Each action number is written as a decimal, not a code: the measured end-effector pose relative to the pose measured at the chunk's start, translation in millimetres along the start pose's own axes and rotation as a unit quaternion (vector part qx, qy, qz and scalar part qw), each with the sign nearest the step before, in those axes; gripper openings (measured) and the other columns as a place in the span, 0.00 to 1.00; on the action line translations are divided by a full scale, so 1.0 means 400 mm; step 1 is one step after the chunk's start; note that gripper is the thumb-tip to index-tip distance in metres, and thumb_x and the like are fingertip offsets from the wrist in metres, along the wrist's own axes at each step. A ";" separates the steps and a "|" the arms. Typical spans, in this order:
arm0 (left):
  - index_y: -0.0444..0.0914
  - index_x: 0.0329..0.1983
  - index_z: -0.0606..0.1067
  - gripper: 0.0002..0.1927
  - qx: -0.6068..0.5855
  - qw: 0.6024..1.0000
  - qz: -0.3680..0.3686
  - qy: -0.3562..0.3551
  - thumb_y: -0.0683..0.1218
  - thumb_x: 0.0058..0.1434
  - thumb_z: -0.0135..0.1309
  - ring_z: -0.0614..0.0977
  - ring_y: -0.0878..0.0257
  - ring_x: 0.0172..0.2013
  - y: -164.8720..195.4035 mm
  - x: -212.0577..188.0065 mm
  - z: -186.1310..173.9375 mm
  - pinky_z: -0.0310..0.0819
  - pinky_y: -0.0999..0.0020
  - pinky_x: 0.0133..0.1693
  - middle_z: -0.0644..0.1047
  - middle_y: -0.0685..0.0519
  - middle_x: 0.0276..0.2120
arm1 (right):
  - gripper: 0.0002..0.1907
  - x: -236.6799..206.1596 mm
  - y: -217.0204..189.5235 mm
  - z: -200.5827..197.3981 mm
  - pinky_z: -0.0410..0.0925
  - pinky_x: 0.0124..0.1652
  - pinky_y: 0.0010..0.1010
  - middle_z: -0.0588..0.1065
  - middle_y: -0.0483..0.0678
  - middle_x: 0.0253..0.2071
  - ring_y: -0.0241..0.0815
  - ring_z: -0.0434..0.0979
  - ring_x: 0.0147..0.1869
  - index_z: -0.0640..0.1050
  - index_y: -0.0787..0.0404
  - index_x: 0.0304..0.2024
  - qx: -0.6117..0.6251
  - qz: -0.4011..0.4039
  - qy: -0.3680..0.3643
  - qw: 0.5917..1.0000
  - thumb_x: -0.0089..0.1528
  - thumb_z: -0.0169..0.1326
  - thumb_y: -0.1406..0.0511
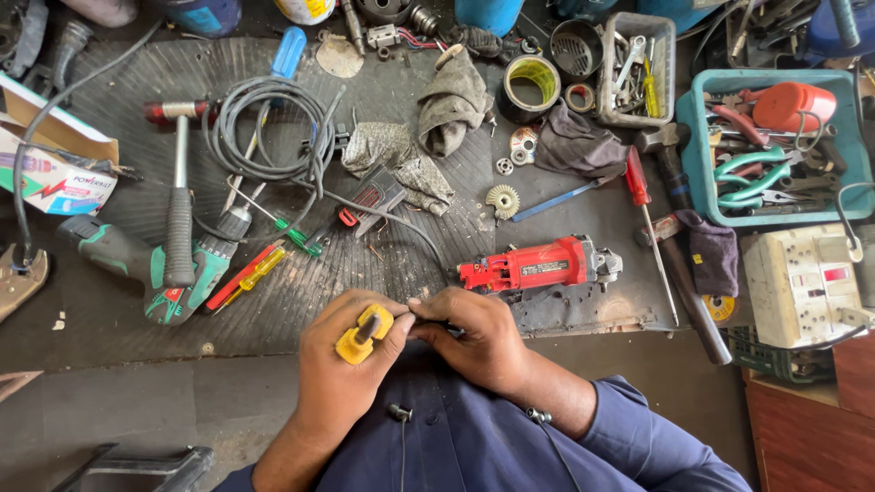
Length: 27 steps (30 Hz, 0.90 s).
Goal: The person picks up a power tool component and blows dust off it using a blue air blower. They then use pliers to strip and twist the end of a power cord, and finally work on a red angle grinder, fitting a part onto it by hand.
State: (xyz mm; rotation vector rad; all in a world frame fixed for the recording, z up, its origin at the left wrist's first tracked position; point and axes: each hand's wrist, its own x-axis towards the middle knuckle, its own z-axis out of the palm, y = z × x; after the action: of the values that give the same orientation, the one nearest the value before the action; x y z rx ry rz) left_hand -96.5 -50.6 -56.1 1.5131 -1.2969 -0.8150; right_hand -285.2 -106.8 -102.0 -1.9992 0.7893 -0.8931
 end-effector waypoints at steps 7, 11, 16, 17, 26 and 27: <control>0.37 0.41 0.77 0.12 0.090 0.981 0.171 0.001 0.37 0.53 0.61 0.82 0.53 0.42 -0.040 0.030 -0.046 0.76 0.64 0.43 0.78 0.48 0.40 | 0.10 0.017 0.030 0.068 0.73 0.47 0.29 0.78 0.51 0.44 0.37 0.79 0.46 0.77 0.69 0.49 0.411 0.265 -0.006 0.872 0.66 0.60 0.71; 0.37 0.41 0.75 0.09 0.012 0.983 0.181 -0.018 0.38 0.58 0.60 0.82 0.54 0.40 -0.093 0.051 -0.059 0.76 0.65 0.43 0.77 0.49 0.39 | 0.08 0.034 0.034 0.107 0.74 0.44 0.33 0.76 0.52 0.42 0.42 0.79 0.40 0.75 0.69 0.45 0.539 0.262 0.016 0.800 0.67 0.59 0.71; 0.36 0.42 0.75 0.06 -0.108 0.988 -0.017 -0.112 0.40 0.64 0.59 0.80 0.53 0.41 -0.138 0.057 -0.104 0.75 0.64 0.44 0.78 0.49 0.40 | 0.08 0.058 0.008 0.141 0.76 0.44 0.39 0.75 0.52 0.41 0.41 0.77 0.40 0.75 0.67 0.46 0.594 0.258 0.096 0.756 0.67 0.58 0.70; 0.35 0.43 0.75 0.08 -0.059 0.993 0.028 -0.099 0.39 0.62 0.60 0.80 0.52 0.44 -0.142 0.056 -0.121 0.74 0.62 0.47 0.77 0.47 0.43 | 0.08 0.063 0.003 0.142 0.76 0.45 0.40 0.75 0.52 0.42 0.41 0.76 0.41 0.74 0.66 0.46 0.599 0.253 0.101 0.753 0.67 0.58 0.70; 0.36 0.47 0.73 0.22 0.240 0.966 0.076 -0.063 0.34 0.46 0.59 0.75 0.44 0.46 -0.142 0.055 -0.278 0.68 0.51 0.48 0.76 0.47 0.44 | 0.06 0.126 -0.075 0.210 0.76 0.46 0.41 0.69 0.49 0.46 0.42 0.75 0.47 0.73 0.60 0.44 0.664 0.186 0.075 0.721 0.68 0.58 0.68; 0.36 0.48 0.73 0.24 0.249 0.963 0.091 -0.055 0.34 0.45 0.59 0.75 0.44 0.46 -0.141 0.058 -0.293 0.68 0.50 0.49 0.75 0.47 0.44 | 0.06 0.133 -0.084 0.220 0.76 0.45 0.40 0.69 0.49 0.46 0.42 0.75 0.47 0.73 0.59 0.43 0.671 0.180 0.069 0.716 0.68 0.58 0.68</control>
State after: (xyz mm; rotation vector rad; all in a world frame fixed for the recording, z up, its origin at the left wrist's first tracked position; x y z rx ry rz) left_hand 35.2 -46.6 -68.7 1.7150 -1.7911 -0.4763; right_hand -177.8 -95.5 -95.6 -0.4600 0.3267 -0.9342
